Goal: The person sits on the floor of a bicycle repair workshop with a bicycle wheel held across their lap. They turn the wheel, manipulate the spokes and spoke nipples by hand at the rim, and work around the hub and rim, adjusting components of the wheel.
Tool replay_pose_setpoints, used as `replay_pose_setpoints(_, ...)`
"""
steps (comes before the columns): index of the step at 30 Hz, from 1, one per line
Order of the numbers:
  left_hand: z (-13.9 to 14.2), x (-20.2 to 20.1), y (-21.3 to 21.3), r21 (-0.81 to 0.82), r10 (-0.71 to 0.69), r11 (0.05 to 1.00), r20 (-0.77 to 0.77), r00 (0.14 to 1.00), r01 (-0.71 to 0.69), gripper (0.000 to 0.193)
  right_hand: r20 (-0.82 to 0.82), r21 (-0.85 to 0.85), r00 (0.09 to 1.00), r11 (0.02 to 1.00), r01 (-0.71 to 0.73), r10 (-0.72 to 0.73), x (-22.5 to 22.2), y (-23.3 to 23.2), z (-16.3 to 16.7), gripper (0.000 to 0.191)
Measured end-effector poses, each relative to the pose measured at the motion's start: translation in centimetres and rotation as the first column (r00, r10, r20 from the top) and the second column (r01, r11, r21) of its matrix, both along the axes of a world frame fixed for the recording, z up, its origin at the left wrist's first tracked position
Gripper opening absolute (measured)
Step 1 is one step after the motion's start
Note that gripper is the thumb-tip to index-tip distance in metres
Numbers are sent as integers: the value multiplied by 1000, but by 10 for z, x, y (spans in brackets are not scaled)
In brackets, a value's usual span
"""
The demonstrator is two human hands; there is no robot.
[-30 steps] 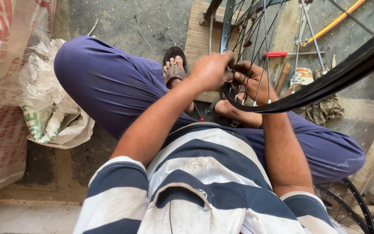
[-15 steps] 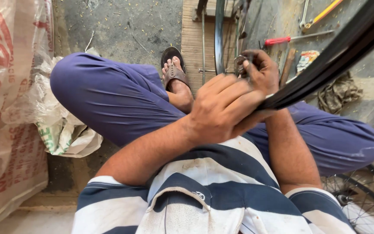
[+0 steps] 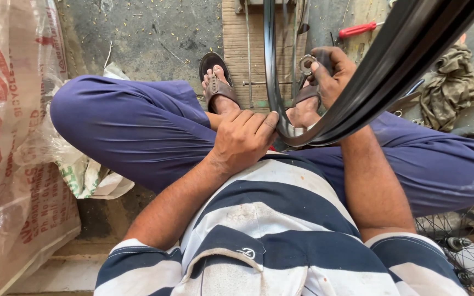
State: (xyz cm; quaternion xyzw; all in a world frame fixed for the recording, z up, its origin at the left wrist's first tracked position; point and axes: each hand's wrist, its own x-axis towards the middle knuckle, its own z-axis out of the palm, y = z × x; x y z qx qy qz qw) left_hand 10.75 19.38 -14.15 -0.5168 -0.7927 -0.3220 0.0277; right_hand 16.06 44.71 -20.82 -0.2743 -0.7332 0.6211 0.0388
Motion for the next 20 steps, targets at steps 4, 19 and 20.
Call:
replay_pose_setpoints(4, 4, -2, 2, -12, 6, 1000, -3, 1000, -6, 38, 33, -2, 999, 1000, 11, -11, -1, 1, 3, 24)
replay_pose_setpoints(19, 6, -4, 3, -3, 3, 1000, 8, 1000, -3, 37, 17, 47, 998, 997, -69, 68, -4, 3, 8, 22)
replay_pose_setpoints(20, 6, -4, 3, -4, 2, 1000, 10, 1000, -2, 37, 7, 58, 997, 995, -75, 75, -4, 3, 7, 22)
